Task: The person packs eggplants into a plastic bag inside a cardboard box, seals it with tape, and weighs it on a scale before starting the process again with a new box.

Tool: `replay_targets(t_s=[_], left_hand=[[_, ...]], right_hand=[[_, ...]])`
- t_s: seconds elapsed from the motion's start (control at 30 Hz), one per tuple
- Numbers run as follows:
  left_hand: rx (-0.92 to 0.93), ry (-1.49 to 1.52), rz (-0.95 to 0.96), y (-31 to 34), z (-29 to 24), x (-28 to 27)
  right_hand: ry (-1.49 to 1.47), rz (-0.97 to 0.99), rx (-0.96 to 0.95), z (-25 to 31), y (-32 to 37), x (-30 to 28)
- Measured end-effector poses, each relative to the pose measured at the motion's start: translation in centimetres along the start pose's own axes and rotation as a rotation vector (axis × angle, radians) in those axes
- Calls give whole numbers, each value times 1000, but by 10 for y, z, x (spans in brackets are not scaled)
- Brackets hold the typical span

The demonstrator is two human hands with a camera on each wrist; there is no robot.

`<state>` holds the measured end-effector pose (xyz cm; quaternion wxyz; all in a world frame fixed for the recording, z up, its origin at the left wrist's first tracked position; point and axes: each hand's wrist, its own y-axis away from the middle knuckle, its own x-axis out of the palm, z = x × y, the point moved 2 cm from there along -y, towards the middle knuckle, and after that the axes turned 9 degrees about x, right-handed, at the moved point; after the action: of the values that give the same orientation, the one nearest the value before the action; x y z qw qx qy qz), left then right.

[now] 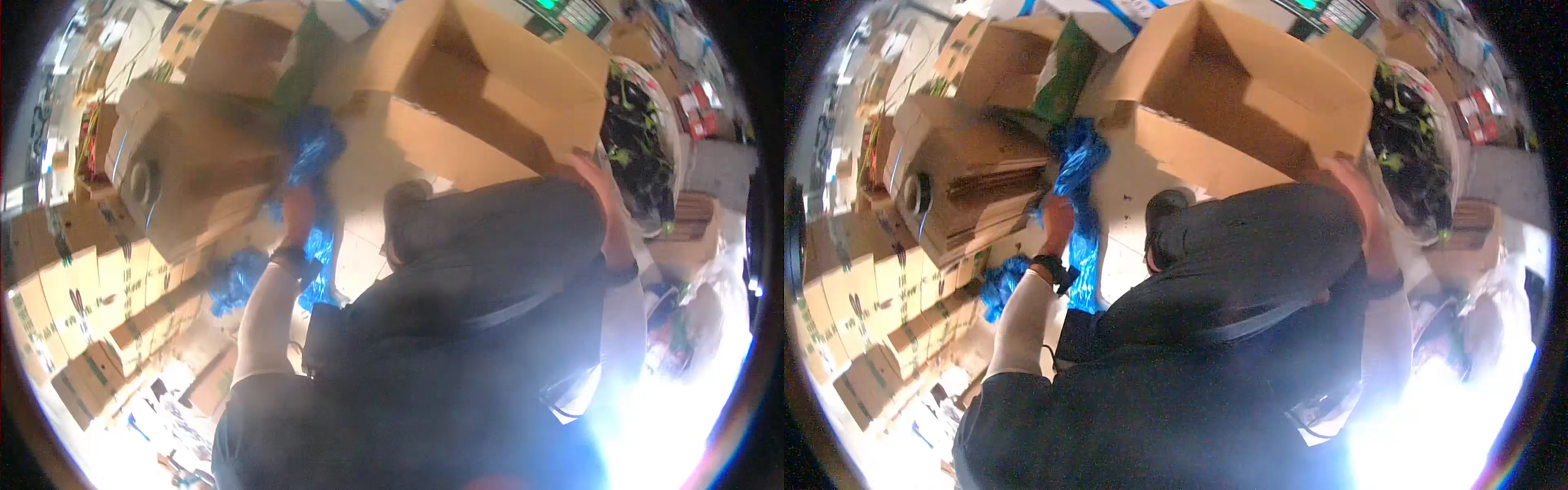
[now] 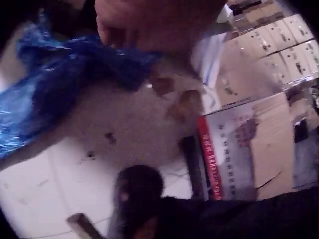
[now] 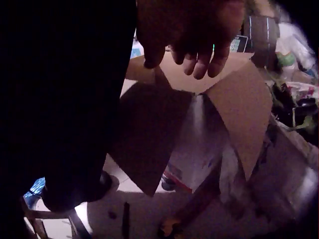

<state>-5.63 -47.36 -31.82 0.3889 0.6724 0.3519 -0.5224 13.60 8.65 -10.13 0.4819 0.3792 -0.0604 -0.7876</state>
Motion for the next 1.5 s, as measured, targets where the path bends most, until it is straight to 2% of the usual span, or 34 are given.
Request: replay_targets(t_s=[0.03,0.07,0.1,0.17,0.2,0.27,0.3,0.37,0.5,0.57,0.6,0.63,0.7,0.73,0.8,0.83,0.9,0.93,0.97,1.03,1.07,1.13,1.17,1.23,1.27,1.3,1.37,1.4,1.47,1.5], left_hand=[[-189,209,-56,25,13,13],[-383,413,-116,50,31,34],[-536,443,-67,74,59,77],[-271,158,233,101,100,140],[-294,161,235,104,93,124],[-548,350,147,94,48,64],[-559,357,150,89,44,66],[-289,176,-129,66,42,64],[-333,202,-198,19,64,64],[-295,-3,-57,0,72,49],[-235,-145,-71,-6,90,65],[-226,-150,-68,-3,108,80],[-87,-88,37,-2,111,56],[-79,-88,46,-3,120,59],[-96,-167,258,-4,129,56],[-97,-164,258,-2,129,53],[-141,35,442,-12,91,-39],[-87,171,659,-22,84,-65],[-89,173,656,-20,93,-59],[149,971,213,-12,110,-52],[150,973,202,-16,101,-78],[-187,1809,557,-31,56,-157],[-167,1809,555,-36,38,-163],[17,1874,329,-50,6,-175],[49,1904,438,-57,-6,-187],[72,1903,452,-61,-20,-198],[9,1859,382,-67,-45,-212],[81,1726,224,-77,-41,-195],[69,1843,270,-79,-82,-232],[34,1961,315,-79,-109,-253]], right_hand=[[-457,-49,515,23,12,3],[-234,-55,135,-10,3,-14],[-23,-53,-247,-41,-3,-28],[304,-230,-267,-16,8,-30],[310,-209,-277,-7,11,-27],[229,-299,-66,1,11,-26],[239,-291,-70,4,10,-25],[307,-311,-198,7,7,-26],[331,-355,-263,-3,-5,-24],[398,-380,-110,-9,-10,-26],[393,-382,-105,-8,-9,-23],[408,-372,-110,-9,-6,-20],[417,-367,-103,-15,-5,-19],[402,-322,-138,-23,-8,-24],[394,-271,-172,-21,-6,-22],[377,-288,-157,-19,-6,-22],[358,-308,-145,-15,-7,-22],[381,-294,-166,-16,-11,-25],[405,-279,-189,-15,-15,-26],[384,-288,-222,0,-21,-18],[361,-304,-252,11,-24,-15],[358,-285,-274,46,-20,2],[355,-262,-282,67,-13,11],[418,-239,-307,126,17,33],[484,-196,-325,150,32,40],[484,-218,-318,165,43,41],[336,71,-254,186,61,47],[333,50,-254,201,70,50],[454,212,-360,230,90,64],[475,199,-432,241,97,71]])
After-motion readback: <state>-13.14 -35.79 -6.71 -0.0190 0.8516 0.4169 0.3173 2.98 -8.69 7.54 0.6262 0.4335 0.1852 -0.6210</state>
